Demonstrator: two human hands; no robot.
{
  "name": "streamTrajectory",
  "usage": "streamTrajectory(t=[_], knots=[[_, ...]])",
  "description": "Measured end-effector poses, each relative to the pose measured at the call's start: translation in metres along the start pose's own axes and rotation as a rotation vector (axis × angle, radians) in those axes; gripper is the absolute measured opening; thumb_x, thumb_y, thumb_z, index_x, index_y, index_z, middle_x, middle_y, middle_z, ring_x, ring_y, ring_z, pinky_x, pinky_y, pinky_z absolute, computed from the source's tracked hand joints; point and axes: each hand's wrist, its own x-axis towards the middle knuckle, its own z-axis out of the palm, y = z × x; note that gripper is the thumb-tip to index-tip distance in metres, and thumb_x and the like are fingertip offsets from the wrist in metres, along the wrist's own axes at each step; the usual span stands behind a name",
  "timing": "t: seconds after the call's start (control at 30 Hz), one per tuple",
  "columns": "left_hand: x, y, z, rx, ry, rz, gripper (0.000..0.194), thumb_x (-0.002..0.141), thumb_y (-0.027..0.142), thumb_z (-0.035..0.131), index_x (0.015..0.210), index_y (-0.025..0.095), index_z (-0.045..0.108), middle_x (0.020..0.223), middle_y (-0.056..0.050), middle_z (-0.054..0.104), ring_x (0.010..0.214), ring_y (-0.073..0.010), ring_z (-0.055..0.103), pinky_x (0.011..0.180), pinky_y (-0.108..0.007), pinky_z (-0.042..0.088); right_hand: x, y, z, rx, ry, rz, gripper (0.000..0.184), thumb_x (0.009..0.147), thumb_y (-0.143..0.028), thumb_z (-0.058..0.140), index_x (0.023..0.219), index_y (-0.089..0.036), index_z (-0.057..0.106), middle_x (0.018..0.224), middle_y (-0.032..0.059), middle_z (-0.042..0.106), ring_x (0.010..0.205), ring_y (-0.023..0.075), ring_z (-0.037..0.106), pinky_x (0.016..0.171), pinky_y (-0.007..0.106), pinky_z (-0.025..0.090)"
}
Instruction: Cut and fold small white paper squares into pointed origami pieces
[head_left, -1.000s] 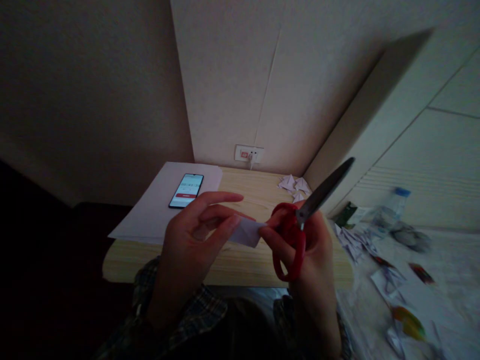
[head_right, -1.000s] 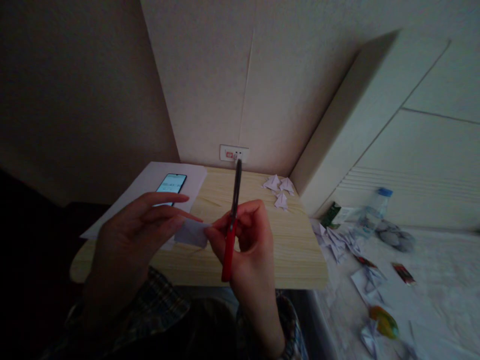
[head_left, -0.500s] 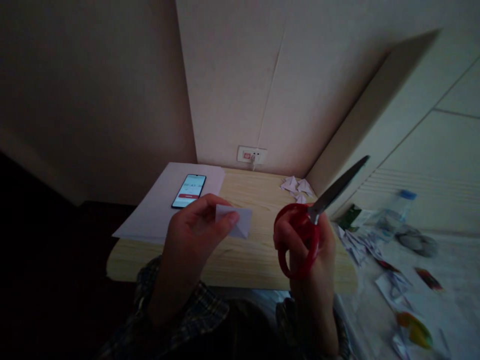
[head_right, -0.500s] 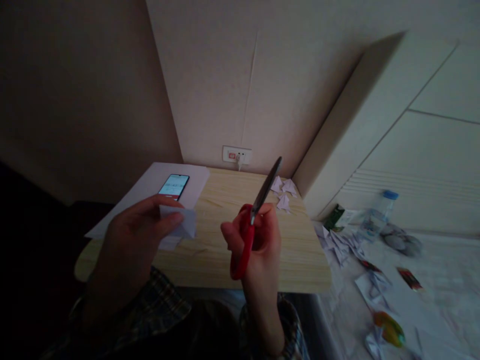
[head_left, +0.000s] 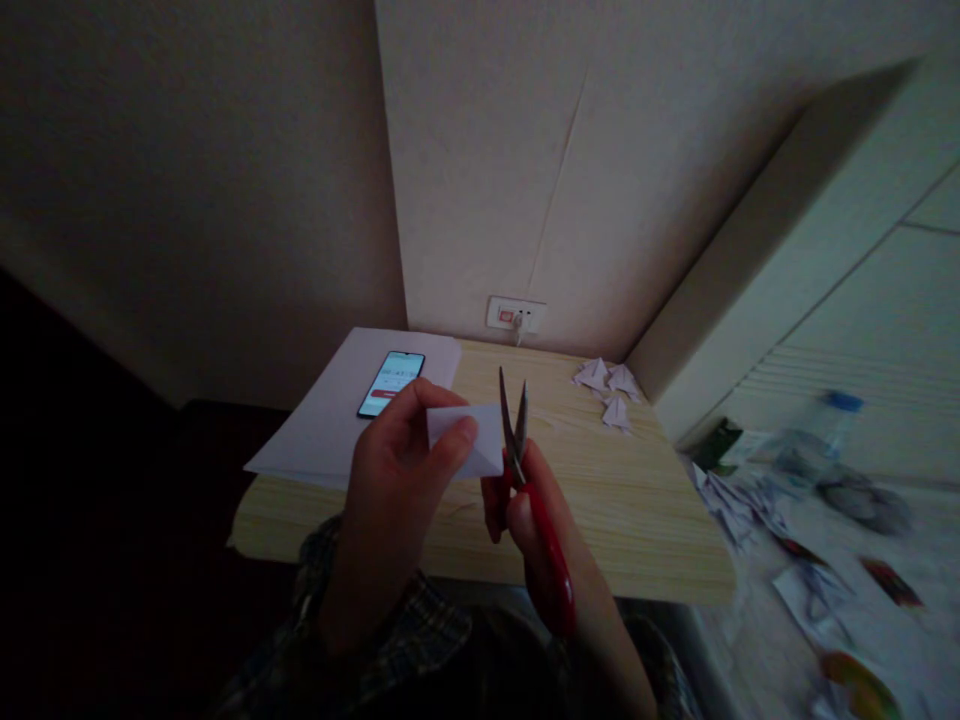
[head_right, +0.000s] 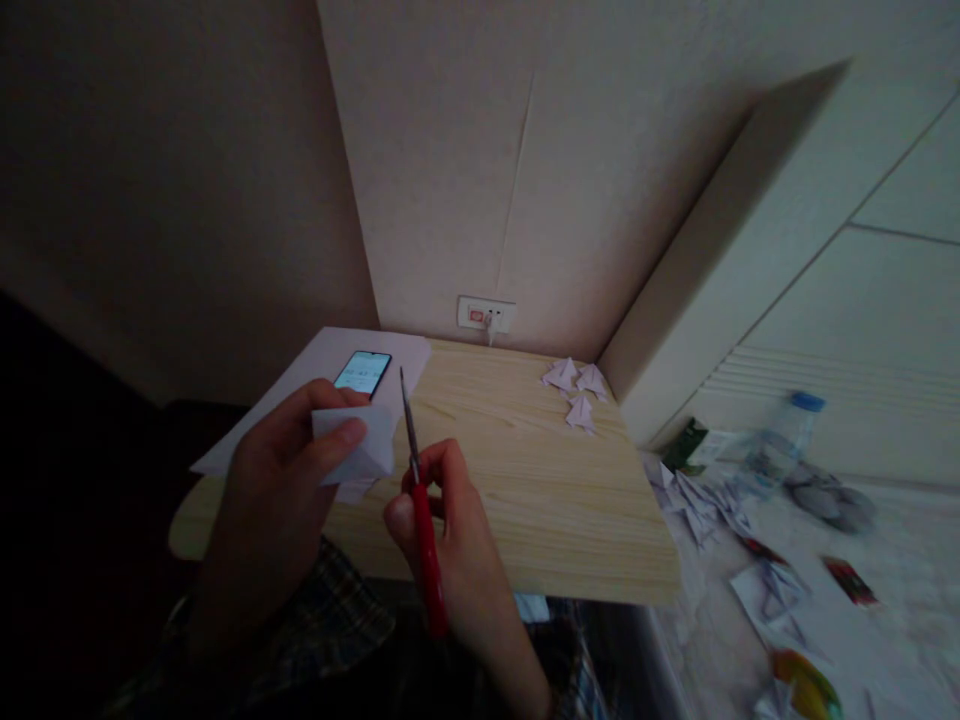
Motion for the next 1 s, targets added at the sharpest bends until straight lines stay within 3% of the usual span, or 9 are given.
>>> streamTrajectory(t=[0.27,0.57,1.0], knots=[[0.001,0.001,0.002,-0.011,-0.027,0.004,0.019,0.069,0.017,0.068,0.063,0.022,0.051,0.063,0.006,0.056,0.059,-0.0107,0.051,0.053,-0.020,0.042,-0.001,-0.015,0.007,-0.063,0.067,0.075,0.060,0.080,-0.083,0.054,0.086,-0.024,0.048,0.071,-0.0054,0.044,0.060,0.0131,0.038,0.054,0.028,0.033],[0.000,-0.002,0.001,-0.045,-0.053,-0.008,0.021,0.072,0.019,0.069,0.064,0.021,0.050,0.064,0.005,0.056,0.059,-0.0106,0.050,0.053,-0.020,0.041,-0.001,-0.022,0.008,-0.090,0.097,0.091,0.049,0.082,-0.072,0.061,0.083,-0.024,0.049,0.066,-0.0065,0.045,0.055,0.0120,0.037,0.050,0.027,0.033],[0.001,-0.001,0.000,-0.042,-0.049,-0.023,0.012,0.072,0.019,0.069,0.068,0.020,0.057,0.063,0.007,0.055,0.056,-0.0095,0.050,0.052,-0.020,0.040,-0.008,-0.005,0.006,-0.023,0.102,0.077,0.054,0.082,-0.078,0.057,0.088,-0.024,0.054,0.070,-0.0053,0.045,0.058,0.0124,0.039,0.052,0.026,0.035]])
